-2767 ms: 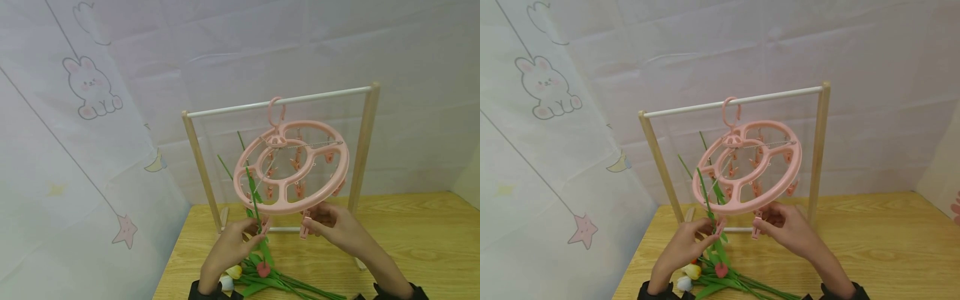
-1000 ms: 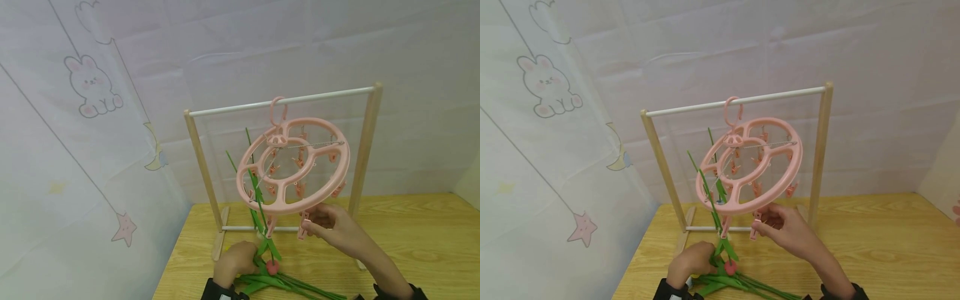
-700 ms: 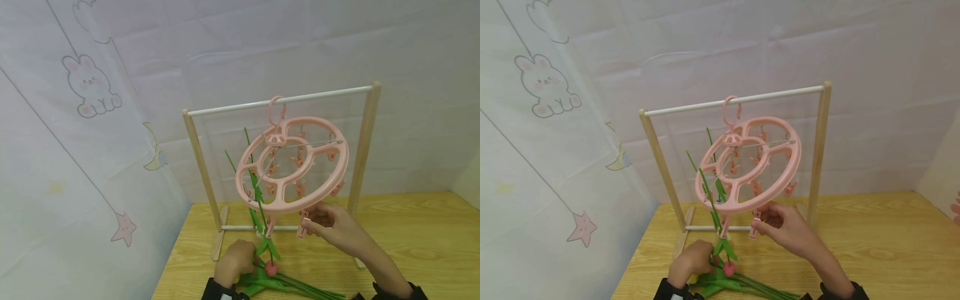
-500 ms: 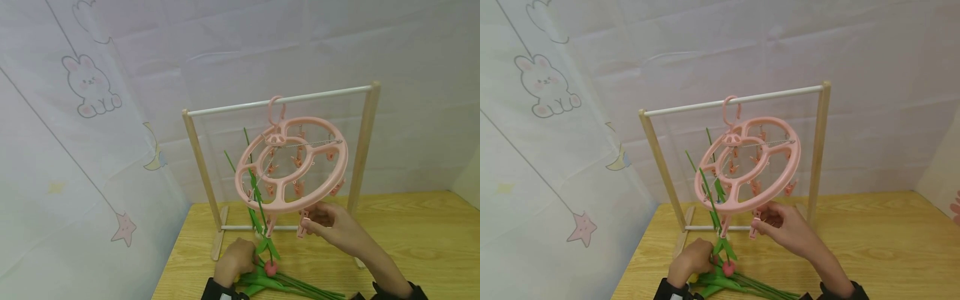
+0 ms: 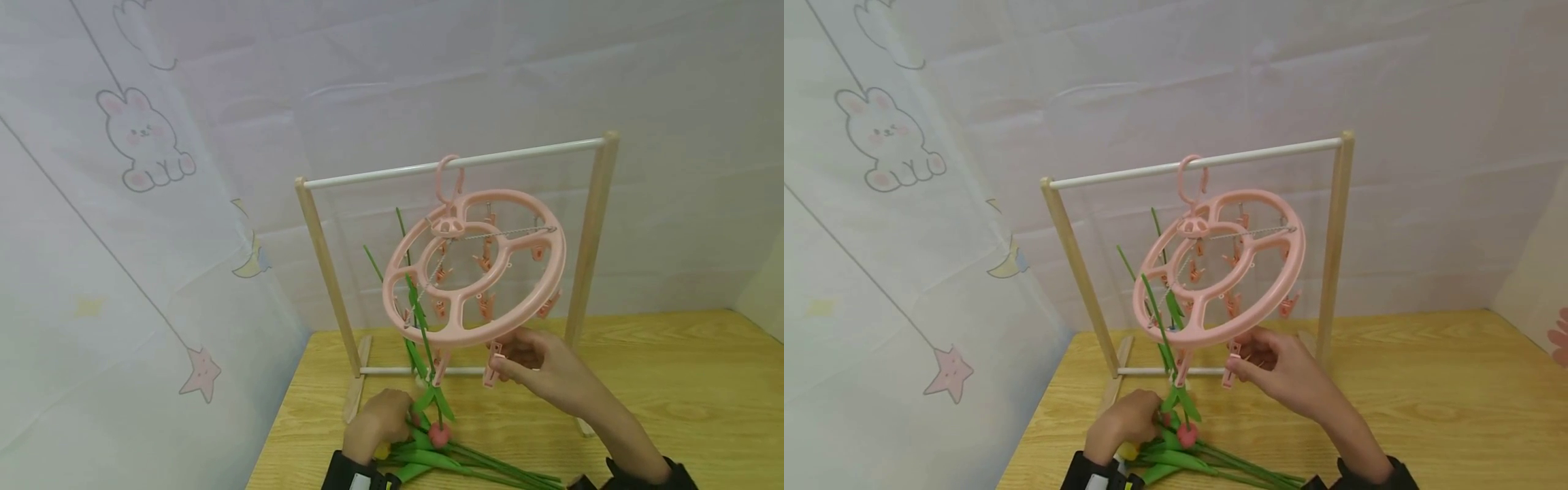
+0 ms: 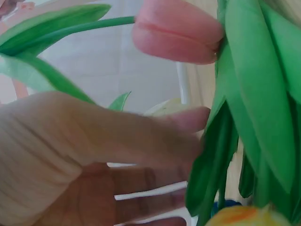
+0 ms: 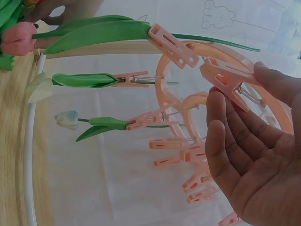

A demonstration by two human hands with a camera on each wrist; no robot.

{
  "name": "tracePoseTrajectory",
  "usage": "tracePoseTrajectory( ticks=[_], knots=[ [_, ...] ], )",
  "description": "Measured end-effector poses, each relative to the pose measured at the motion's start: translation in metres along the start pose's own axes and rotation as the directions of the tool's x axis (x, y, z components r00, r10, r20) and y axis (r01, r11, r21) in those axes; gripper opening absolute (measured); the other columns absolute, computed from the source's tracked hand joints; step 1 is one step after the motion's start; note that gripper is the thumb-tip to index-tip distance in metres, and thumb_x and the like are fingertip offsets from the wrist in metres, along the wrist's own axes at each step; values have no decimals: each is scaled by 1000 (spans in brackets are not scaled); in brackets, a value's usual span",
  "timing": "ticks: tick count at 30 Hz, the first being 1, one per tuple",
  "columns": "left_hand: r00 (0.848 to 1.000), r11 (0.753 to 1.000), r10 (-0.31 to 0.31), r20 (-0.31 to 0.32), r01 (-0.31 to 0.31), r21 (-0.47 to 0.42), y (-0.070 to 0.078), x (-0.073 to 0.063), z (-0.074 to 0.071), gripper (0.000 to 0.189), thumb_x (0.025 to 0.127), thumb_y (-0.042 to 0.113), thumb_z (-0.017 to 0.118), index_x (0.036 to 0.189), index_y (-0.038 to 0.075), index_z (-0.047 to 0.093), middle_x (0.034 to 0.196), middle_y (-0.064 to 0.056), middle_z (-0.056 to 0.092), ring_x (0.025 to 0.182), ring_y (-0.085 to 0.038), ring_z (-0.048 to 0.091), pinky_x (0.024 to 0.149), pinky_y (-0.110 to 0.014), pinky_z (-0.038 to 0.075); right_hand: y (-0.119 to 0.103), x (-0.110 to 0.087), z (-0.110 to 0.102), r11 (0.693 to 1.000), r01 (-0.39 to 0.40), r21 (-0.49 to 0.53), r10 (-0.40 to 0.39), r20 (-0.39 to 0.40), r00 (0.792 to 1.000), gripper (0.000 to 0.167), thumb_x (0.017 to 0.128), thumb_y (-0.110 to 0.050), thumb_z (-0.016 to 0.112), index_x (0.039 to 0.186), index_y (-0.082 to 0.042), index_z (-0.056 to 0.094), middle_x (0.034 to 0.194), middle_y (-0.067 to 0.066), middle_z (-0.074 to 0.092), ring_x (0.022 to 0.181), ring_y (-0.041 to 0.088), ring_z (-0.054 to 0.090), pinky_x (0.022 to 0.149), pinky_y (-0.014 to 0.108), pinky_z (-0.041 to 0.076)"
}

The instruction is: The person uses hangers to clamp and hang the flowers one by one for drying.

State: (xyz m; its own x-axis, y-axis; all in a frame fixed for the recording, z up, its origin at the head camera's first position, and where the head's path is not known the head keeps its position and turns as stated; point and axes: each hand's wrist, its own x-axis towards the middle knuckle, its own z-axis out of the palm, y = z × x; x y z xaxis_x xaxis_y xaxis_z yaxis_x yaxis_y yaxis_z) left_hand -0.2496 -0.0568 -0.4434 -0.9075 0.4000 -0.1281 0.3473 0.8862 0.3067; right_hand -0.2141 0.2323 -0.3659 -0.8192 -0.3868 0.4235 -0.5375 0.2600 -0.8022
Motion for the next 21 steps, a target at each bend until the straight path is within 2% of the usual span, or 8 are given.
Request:
tracePoseTrajectory(
  ticks=[3,7,10,13,17,21],
  knots=[
    [1000,999,24,-20,-25,-26,-4,5,0,31,75,-13,71,91,13,77,85,4,67,64,-10,50,55,-24,44,1,1,0,1000,5,2,-5,1,1000,20,100,-10,64,117,1,64,98,7,71,84,13,70,70,32,59],
    [993,998,59,-98,-58,11,-8,14,8,31,81,-6,75,104,15,79,90,3,67,74,-10,58,62,-25,49,2,2,1,1000,21,11,-21,5,1000,19,100,-8,63,116,1,65,97,6,71,83,13,71,69,31,59],
    [992,998,55,-118,-53,13,-11,19,18,19,80,7,83,94,18,78,92,4,65,83,-13,59,66,-28,49,4,2,2,1000,13,22,-14,13,1000,18,100,-8,63,116,1,64,97,8,71,83,14,71,69,31,59],
    [994,999,41,-102,-43,-14,-12,21,25,17,77,15,88,82,22,74,90,6,64,82,-14,58,66,-29,48,4,1,2,1000,-14,26,13,19,1000,20,101,-10,62,117,2,64,99,10,70,85,13,71,70,31,59],
    [994,999,44,-97,-46,-18,-12,22,28,20,73,23,92,83,27,75,89,9,66,83,-11,58,69,-28,49,4,2,2,1000,-9,19,8,17,1000,20,101,-10,62,117,2,64,98,9,71,85,13,71,70,31,59],
    [995,998,51,-90,-53,-19,-12,25,28,23,71,26,93,83,26,74,85,9,66,80,-11,58,68,-28,49,4,2,2,1000,19,14,-19,9,1000,18,100,-8,62,116,2,64,97,8,71,84,14,71,70,31,59]
  ],
)
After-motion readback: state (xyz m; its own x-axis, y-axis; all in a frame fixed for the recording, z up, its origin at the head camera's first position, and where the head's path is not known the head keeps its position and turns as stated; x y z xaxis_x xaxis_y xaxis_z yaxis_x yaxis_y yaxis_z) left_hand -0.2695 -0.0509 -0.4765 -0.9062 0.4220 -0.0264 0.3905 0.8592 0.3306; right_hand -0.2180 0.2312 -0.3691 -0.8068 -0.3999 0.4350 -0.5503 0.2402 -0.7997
